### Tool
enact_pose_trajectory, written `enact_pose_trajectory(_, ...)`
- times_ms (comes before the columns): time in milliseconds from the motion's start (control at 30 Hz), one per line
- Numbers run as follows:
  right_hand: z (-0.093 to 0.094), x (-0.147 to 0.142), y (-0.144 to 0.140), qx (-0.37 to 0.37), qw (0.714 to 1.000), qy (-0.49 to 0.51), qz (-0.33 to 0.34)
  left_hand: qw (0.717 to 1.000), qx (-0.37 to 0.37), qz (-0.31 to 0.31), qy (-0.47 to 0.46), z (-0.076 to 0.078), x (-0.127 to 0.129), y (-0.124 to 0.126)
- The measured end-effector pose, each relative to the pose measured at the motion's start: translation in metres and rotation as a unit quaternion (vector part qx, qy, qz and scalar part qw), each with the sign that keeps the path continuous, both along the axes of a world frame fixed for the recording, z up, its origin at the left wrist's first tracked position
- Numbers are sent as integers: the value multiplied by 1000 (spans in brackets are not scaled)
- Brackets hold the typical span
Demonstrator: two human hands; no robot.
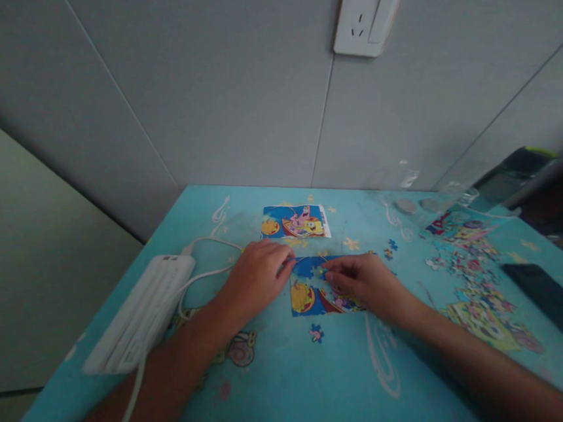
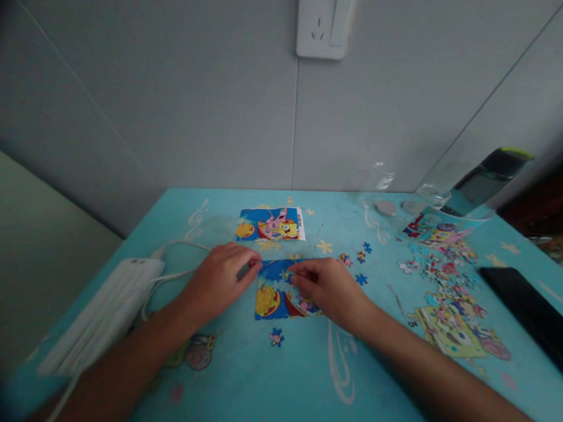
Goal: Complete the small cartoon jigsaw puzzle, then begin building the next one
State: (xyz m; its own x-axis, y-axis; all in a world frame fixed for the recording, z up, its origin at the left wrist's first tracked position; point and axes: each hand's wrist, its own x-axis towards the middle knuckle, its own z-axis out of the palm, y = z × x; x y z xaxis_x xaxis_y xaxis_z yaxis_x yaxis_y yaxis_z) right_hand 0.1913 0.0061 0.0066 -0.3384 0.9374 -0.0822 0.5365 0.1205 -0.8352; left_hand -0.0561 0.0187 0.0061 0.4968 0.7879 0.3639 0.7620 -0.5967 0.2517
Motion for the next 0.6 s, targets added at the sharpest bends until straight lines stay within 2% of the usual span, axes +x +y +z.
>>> enact_pose_trajectory(233,-7,3,16,69,995,-54,-45,997,33,-32,58,-5,10,-7)
enact_pose_trajectory(433,-12,-8,7,73,997,-37,-14,997,22,-30,61,-12,12,-7)
enact_pose_trajectory(600,-11,-13,4,132,988,-79,-2,997,14,-38,66,-14,12,-7)
